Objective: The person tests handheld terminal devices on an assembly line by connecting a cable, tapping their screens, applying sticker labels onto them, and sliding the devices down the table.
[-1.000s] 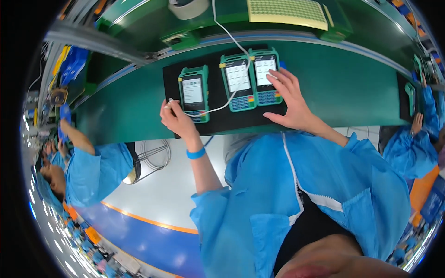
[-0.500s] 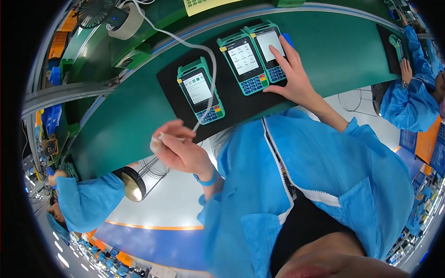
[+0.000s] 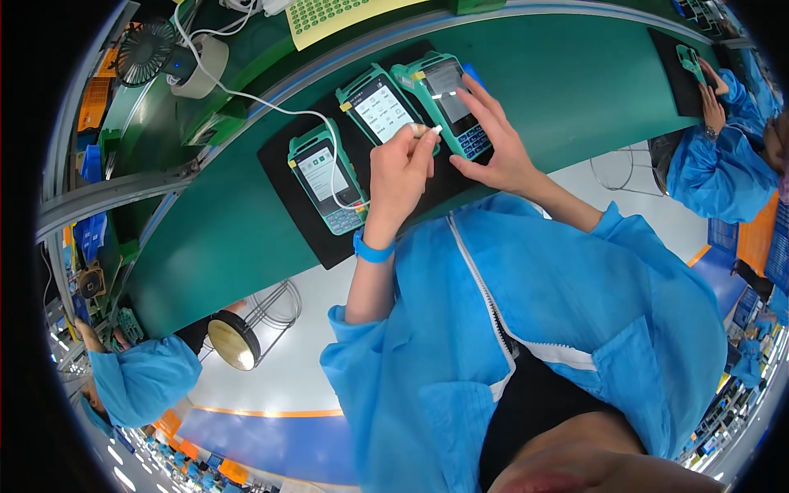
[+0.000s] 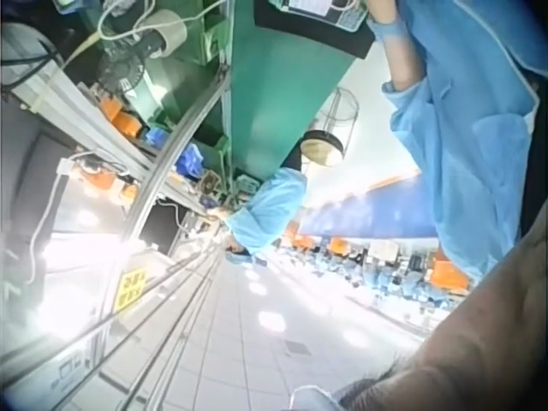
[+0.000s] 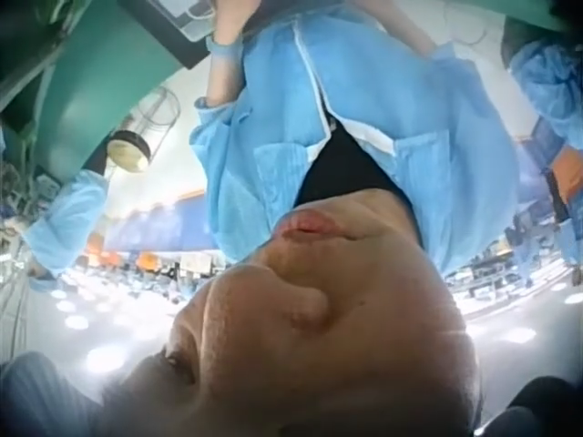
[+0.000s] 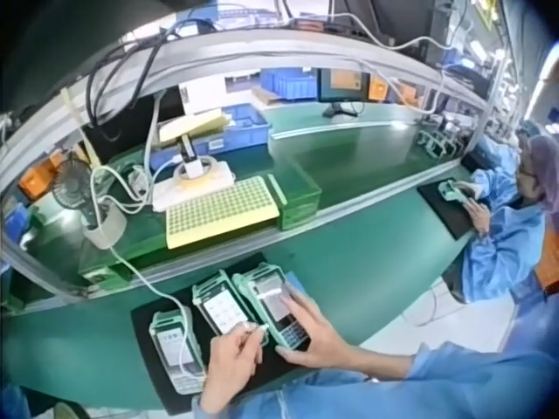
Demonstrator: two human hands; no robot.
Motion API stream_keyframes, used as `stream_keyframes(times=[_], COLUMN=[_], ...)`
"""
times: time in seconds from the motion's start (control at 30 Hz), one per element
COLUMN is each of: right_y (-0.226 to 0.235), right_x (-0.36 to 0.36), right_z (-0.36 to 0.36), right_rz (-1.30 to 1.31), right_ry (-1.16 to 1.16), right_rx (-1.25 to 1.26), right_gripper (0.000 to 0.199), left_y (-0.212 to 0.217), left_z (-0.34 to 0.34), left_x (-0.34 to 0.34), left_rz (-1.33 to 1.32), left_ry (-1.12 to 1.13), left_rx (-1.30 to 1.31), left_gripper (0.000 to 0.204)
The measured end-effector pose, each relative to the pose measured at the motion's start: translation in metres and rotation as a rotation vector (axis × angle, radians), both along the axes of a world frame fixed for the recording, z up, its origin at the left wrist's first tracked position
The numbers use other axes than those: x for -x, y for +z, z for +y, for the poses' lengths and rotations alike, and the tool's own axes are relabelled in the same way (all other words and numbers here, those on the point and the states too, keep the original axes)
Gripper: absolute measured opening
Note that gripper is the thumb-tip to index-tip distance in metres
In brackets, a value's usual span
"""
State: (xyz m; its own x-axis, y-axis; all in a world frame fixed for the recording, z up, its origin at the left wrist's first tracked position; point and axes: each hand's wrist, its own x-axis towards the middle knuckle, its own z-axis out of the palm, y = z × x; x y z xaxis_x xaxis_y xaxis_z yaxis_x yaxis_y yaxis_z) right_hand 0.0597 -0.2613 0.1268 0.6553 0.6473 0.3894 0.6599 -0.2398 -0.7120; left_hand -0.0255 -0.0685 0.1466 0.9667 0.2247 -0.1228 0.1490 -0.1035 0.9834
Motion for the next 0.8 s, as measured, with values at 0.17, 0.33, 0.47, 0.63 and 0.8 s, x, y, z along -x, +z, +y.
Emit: stream_keyframes(times=[0.17, 0.33, 0.47, 0.63, 0.8], right_y=[-0.001, 0.0, 0.001, 0.027, 0.048], right_x=[-0.002, -0.004, -0.008, -0.02, -0.095], right_z=[-0.001, 0.0, -0.001, 0.0, 0.03], right_rz=[-0.006, -0.054, -0.154, -0.189, -0.323], right_ry=[0.018, 0.028, 0.052, 0.057, -0.045], right_rx=[-0.025, 0.004, 0.051, 0.224, 0.087], right_gripper=[0.092, 0.09, 0.087, 0.081, 0.026], left_y=[0.002, 0.011, 0.01, 0.002, -0.02], left_z=[0.003, 0.001, -0.003, -0.006, -0.015], left_x=[-0.006, -0.011, -0.016, -0.014, -0.018], left_rz=[0.068, 0.081, 0.089, 0.042, -0.033], left_ry=[-0.06, -0.077, -0.086, -0.076, -0.038], left_rx=[0.015, -0.038, -0.04, -0.088, -0.341], left_gripper=[0.026, 0.025, 0.025, 0.026, 0.025])
